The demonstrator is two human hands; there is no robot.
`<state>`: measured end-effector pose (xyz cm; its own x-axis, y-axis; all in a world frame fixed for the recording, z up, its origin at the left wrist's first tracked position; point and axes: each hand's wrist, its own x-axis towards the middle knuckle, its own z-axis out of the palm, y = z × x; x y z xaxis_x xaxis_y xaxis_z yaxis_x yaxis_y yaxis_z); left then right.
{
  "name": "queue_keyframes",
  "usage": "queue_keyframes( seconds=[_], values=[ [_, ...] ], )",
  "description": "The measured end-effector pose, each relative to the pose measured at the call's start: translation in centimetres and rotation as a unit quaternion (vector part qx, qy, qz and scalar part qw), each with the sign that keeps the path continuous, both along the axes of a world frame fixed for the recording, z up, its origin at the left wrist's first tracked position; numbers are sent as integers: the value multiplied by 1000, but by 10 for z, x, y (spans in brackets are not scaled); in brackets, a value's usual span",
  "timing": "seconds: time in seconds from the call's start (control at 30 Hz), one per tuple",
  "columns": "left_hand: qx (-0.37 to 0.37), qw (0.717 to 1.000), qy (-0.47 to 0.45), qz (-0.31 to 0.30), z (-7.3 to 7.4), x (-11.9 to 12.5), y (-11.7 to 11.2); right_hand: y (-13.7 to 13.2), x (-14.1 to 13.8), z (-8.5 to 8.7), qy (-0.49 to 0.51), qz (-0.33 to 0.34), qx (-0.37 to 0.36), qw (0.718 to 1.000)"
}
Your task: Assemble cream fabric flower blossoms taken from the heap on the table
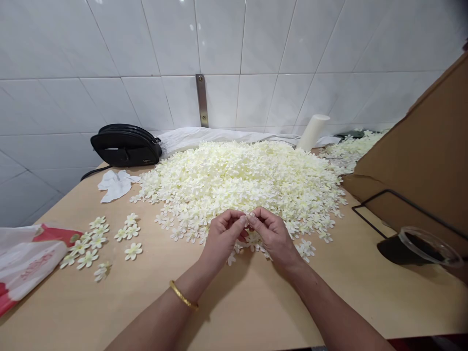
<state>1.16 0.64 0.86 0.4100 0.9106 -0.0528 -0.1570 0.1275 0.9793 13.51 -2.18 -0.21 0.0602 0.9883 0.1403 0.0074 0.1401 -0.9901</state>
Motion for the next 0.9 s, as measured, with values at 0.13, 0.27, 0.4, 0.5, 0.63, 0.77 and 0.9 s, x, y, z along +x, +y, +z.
queue_keyframes(
  seconds=[0.13, 0.27, 0.4, 0.5, 0.63, 0.77, 0.9],
  values=[
    [-3, 1000, 7, 4, 2, 1, -2, 0, -2, -2, -40, -34, 0, 999],
    [12, 1000, 15, 12, 1, 0, -2, 1, 0, -3, -53, -64, 17, 996],
    [8, 1000, 8, 29, -1, -1, -1, 0, 3, 1, -35, -40, 35, 998],
    [-32, 999, -39, 17, -1, -2, -1, -1, 3, 3, -51, -40, 38, 997],
    [-81, 993, -88, -21, -2, -2, 1, -1, 3, 3, -71, -38, 34, 996],
    [-89, 992, -87, -6, -7, -2, 4, 0, 4, 2, -60, -95, 37, 993],
    [-88, 994, -72, 3, -8, -3, 5, 0, 7, 1, -89, -144, 56, 984]
  ],
)
